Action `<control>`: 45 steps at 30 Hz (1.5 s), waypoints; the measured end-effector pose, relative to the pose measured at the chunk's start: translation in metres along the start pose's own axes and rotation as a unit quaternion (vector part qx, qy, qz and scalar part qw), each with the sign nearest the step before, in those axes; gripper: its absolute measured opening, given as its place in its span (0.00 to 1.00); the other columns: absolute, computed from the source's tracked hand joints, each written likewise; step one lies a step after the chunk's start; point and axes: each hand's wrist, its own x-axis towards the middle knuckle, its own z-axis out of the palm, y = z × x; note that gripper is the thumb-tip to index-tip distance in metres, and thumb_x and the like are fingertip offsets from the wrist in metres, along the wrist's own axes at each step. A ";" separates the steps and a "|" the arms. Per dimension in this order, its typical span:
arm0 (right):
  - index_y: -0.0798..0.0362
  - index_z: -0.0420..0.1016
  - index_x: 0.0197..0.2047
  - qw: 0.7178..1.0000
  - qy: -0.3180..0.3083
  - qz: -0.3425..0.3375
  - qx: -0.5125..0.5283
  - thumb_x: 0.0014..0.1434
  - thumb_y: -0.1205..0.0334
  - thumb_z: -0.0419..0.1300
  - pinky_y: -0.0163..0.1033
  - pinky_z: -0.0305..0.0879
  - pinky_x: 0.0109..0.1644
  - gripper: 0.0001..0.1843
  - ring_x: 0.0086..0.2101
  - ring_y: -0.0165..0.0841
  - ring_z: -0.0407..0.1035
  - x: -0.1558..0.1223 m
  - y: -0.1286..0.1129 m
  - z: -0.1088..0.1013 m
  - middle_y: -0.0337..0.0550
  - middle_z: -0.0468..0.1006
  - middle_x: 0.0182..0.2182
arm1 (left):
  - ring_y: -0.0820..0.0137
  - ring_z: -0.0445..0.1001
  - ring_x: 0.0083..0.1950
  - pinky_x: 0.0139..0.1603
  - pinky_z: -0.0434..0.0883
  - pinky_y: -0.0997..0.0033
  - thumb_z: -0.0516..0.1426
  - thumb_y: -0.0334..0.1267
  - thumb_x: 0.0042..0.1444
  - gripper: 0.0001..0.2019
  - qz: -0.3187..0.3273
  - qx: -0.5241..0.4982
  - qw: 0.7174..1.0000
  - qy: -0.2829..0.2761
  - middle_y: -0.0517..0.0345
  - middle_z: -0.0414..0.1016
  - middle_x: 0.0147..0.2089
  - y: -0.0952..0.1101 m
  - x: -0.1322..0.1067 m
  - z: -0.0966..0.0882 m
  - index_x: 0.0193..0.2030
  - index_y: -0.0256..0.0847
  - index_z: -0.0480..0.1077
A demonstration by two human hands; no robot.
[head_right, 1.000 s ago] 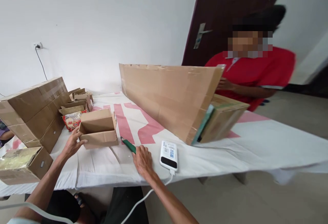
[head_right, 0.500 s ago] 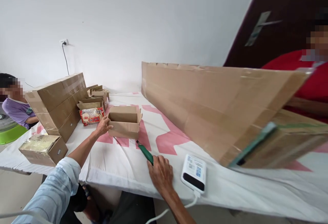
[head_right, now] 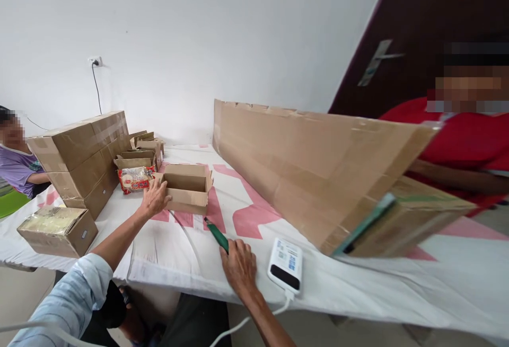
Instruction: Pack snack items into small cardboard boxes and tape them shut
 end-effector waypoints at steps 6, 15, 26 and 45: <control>0.52 0.77 0.50 1.000 -0.010 -0.001 -0.004 0.71 0.58 0.58 0.44 0.63 0.46 0.11 0.47 0.46 0.71 -0.001 0.001 -0.002 0.51 0.78 0.44 | 0.44 0.48 0.81 0.70 0.59 0.28 0.59 0.37 0.64 0.25 0.044 0.015 0.999 -0.017 0.39 0.51 0.81 0.018 -0.020 0.001 0.68 0.47 0.66; 0.54 0.78 0.52 1.000 -0.015 -0.008 -0.001 0.71 0.58 0.55 0.48 0.65 0.46 0.14 0.46 0.49 0.72 -0.006 0.007 0.004 0.54 0.78 0.44 | 0.52 0.69 0.69 0.64 0.70 0.47 0.59 0.39 0.67 0.16 0.077 -0.039 0.995 -0.044 0.44 0.74 0.66 0.006 -0.105 -0.010 0.60 0.44 0.73; 0.56 0.58 0.76 0.967 0.100 -0.206 0.111 0.67 0.57 0.59 0.60 0.51 0.71 0.37 0.70 0.54 0.54 0.131 -0.095 -0.052 0.61 0.64 0.71 | 0.54 0.77 0.63 0.62 0.73 0.52 0.62 0.34 0.63 0.15 0.051 -0.125 0.988 -0.071 0.46 0.79 0.60 -0.020 -0.167 0.029 0.57 0.43 0.77; 0.50 0.78 0.52 0.964 -0.086 -0.119 0.221 0.60 0.67 0.52 0.39 0.70 0.48 0.20 0.46 0.39 0.77 0.172 -0.031 -0.063 0.44 0.84 0.48 | 0.55 0.77 0.62 0.64 0.73 0.54 0.62 0.35 0.63 0.15 0.006 -0.206 0.978 -0.042 0.47 0.80 0.60 -0.039 -0.156 0.037 0.56 0.43 0.77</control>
